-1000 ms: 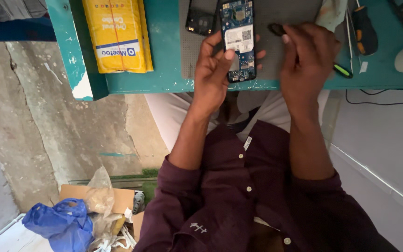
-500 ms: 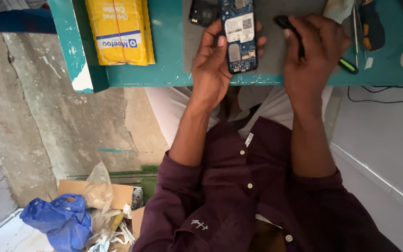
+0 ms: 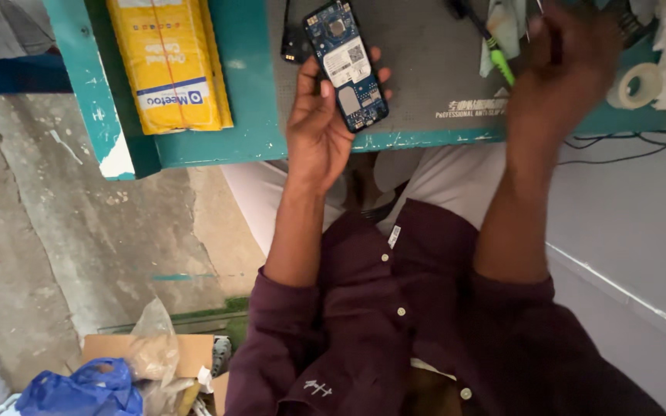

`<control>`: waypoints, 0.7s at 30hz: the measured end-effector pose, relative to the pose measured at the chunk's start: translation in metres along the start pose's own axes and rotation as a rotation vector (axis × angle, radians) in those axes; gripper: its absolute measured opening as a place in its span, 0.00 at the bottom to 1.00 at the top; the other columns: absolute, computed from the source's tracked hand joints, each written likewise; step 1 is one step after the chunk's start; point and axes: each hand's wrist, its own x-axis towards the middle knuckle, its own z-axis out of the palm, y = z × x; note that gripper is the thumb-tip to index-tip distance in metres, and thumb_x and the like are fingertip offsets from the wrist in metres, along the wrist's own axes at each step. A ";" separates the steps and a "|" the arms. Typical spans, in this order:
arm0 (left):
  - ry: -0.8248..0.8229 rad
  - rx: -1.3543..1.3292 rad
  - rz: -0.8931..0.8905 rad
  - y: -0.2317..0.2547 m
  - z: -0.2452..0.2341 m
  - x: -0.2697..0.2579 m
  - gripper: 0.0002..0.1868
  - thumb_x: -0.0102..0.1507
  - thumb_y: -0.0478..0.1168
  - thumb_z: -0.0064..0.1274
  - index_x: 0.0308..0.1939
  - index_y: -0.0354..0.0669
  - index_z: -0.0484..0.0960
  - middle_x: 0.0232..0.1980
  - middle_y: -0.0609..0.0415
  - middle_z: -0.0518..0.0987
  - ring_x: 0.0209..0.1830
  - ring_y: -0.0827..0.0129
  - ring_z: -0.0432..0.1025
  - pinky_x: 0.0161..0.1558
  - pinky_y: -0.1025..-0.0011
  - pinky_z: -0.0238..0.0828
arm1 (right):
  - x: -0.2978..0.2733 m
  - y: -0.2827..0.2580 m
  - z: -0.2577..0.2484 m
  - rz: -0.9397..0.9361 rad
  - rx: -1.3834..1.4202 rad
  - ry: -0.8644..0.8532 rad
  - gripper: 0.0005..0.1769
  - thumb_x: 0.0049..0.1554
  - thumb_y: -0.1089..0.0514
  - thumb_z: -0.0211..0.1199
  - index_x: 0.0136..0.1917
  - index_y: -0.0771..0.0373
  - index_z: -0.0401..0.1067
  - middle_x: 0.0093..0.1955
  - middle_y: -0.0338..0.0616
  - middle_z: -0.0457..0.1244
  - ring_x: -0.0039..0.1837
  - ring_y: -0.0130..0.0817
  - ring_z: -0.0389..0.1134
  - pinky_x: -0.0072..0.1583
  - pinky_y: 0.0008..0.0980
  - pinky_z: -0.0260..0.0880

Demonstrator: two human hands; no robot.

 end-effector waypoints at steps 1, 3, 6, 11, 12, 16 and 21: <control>-0.004 0.000 0.006 -0.001 0.000 0.000 0.19 0.79 0.39 0.39 0.73 0.43 0.60 0.72 0.30 0.68 0.71 0.44 0.70 0.70 0.47 0.73 | -0.002 -0.002 -0.005 -0.003 -0.037 -0.029 0.12 0.62 0.73 0.64 0.57 0.65 0.78 0.56 0.44 0.68 0.59 0.44 0.66 0.62 0.43 0.64; -0.003 -0.004 0.017 -0.003 -0.001 0.000 0.20 0.79 0.39 0.39 0.74 0.43 0.59 0.74 0.31 0.68 0.70 0.44 0.70 0.70 0.48 0.73 | -0.007 -0.012 -0.016 -0.013 -0.109 -0.080 0.11 0.57 0.70 0.69 0.54 0.67 0.79 0.55 0.47 0.67 0.59 0.47 0.63 0.61 0.44 0.62; 0.001 0.004 0.020 -0.003 -0.001 0.000 0.21 0.79 0.39 0.40 0.75 0.44 0.59 0.75 0.30 0.68 0.70 0.44 0.70 0.70 0.48 0.73 | -0.007 -0.022 -0.018 -0.072 -0.197 -0.077 0.10 0.55 0.68 0.73 0.51 0.66 0.80 0.55 0.48 0.66 0.59 0.49 0.61 0.60 0.47 0.57; 0.007 0.006 0.035 -0.002 0.000 -0.004 0.21 0.78 0.40 0.42 0.75 0.45 0.59 0.72 0.31 0.68 0.70 0.43 0.70 0.69 0.48 0.73 | -0.010 -0.005 -0.023 -0.068 -0.307 -0.109 0.17 0.56 0.72 0.66 0.58 0.61 0.81 0.62 0.42 0.68 0.65 0.46 0.62 0.64 0.48 0.54; 0.004 0.013 0.040 -0.002 0.000 -0.003 0.22 0.78 0.40 0.43 0.75 0.44 0.59 0.72 0.31 0.68 0.70 0.43 0.70 0.70 0.48 0.73 | -0.014 -0.001 -0.027 -0.077 -0.340 -0.136 0.20 0.55 0.73 0.64 0.59 0.61 0.80 0.63 0.40 0.69 0.65 0.45 0.61 0.65 0.49 0.54; -0.001 0.007 0.041 -0.002 -0.002 -0.005 0.23 0.77 0.39 0.45 0.75 0.45 0.58 0.73 0.32 0.67 0.71 0.43 0.69 0.71 0.48 0.71 | -0.024 0.013 -0.031 -0.170 -0.402 -0.150 0.21 0.55 0.73 0.62 0.61 0.62 0.77 0.59 0.44 0.67 0.67 0.47 0.60 0.64 0.50 0.53; -0.015 -0.013 0.048 -0.003 -0.005 -0.005 0.24 0.77 0.39 0.45 0.76 0.45 0.58 0.73 0.31 0.67 0.72 0.42 0.68 0.71 0.47 0.71 | -0.020 0.031 -0.036 -0.283 -0.498 -0.117 0.20 0.52 0.70 0.65 0.57 0.60 0.78 0.54 0.46 0.67 0.63 0.50 0.62 0.62 0.49 0.56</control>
